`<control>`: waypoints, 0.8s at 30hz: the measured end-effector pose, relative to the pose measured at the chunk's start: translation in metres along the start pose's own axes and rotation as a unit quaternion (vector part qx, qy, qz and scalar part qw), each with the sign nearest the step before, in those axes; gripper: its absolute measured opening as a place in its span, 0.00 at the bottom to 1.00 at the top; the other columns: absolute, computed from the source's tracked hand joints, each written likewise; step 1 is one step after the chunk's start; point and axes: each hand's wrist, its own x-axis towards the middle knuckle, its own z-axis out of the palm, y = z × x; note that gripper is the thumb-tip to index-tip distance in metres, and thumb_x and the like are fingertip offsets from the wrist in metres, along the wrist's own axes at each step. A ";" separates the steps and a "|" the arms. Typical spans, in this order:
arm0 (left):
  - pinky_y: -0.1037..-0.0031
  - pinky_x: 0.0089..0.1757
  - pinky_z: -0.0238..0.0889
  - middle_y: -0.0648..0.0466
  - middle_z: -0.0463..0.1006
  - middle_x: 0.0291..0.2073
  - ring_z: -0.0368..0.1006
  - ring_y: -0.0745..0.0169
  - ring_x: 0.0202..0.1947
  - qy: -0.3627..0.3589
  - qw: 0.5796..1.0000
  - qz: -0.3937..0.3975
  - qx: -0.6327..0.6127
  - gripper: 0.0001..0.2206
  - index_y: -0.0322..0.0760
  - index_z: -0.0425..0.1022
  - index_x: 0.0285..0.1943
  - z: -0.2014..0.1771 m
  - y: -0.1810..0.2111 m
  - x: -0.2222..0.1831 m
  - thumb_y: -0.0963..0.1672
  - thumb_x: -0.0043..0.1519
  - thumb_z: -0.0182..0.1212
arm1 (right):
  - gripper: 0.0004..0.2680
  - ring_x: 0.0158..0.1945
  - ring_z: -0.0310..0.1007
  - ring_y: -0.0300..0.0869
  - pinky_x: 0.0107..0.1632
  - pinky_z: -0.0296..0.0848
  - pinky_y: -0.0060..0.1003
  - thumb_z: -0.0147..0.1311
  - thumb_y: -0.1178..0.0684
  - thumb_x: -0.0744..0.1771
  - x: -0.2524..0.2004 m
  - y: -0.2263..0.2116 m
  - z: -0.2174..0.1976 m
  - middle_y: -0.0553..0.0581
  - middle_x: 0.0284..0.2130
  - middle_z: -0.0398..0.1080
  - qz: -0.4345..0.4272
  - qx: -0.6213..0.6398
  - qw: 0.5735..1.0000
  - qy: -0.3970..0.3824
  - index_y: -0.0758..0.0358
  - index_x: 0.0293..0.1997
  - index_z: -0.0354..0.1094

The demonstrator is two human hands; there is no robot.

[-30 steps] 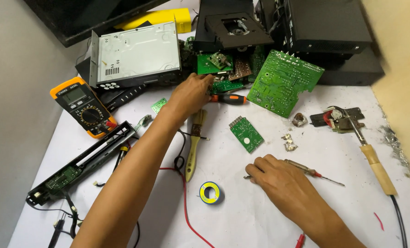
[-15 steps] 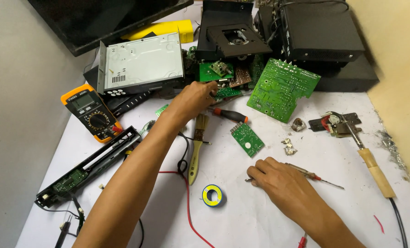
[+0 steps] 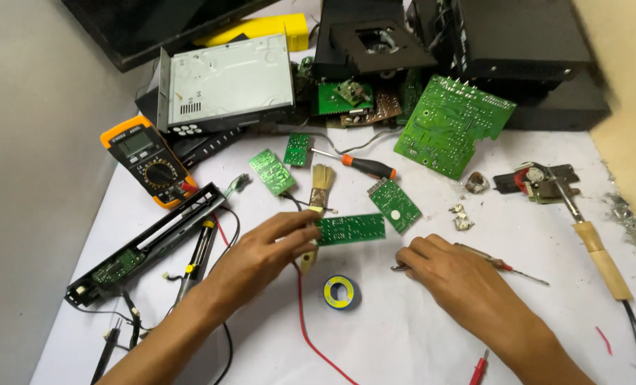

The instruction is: Assembling a plastic housing for a circuit board and testing another circuit board using a multimeter.

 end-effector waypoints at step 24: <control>0.66 0.52 0.79 0.40 0.84 0.41 0.84 0.47 0.46 0.063 0.607 -0.446 -0.655 0.07 0.31 0.72 0.48 0.038 0.027 -0.012 0.40 0.64 0.60 | 0.13 0.17 0.50 0.41 0.18 0.54 0.36 0.43 0.51 0.71 0.017 -0.015 -0.031 0.64 0.30 0.68 0.280 0.640 0.715 0.035 0.67 0.56 0.71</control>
